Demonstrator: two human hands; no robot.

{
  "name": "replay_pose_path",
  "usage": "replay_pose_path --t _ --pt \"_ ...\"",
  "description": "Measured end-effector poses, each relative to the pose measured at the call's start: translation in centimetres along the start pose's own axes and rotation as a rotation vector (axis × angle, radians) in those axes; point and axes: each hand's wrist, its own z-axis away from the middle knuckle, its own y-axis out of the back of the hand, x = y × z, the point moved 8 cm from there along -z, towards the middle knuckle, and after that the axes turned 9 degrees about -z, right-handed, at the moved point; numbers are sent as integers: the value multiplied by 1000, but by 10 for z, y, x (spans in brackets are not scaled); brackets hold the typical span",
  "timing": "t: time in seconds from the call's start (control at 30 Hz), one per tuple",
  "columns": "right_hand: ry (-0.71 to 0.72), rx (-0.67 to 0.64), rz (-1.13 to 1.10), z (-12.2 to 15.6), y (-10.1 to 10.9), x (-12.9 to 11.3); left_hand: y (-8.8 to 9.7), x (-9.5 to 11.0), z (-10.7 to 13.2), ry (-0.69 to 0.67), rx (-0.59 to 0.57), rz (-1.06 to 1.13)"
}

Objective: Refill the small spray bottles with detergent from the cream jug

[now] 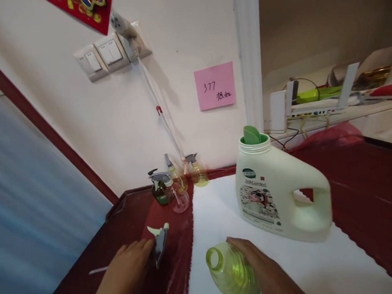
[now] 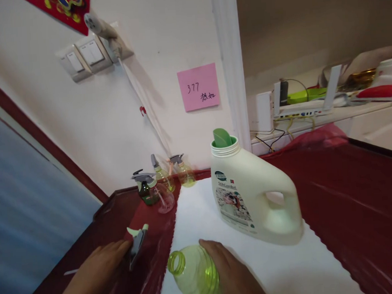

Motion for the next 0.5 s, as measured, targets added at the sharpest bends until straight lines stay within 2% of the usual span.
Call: replay_pose_path --t 0.07,0.13,0.27,0.37,0.43,0.5 --pt "-18 -6 24 -1 -2 6 -21 4 -3 -24 -111 -78" --pt "-31 -7 43 -2 -4 11 -33 6 -5 -42 -167 -113" --pt "-8 17 41 -2 -3 13 -42 2 -8 -66 -185 -96" --pt "20 20 27 -1 -3 10 -36 -5 -7 -66 -178 -50" --pt "35 18 5 -1 -2 8 -26 -8 -3 -42 -158 -4" --pt "33 40 -24 -1 2 4 -11 -2 4 -25 -96 141"
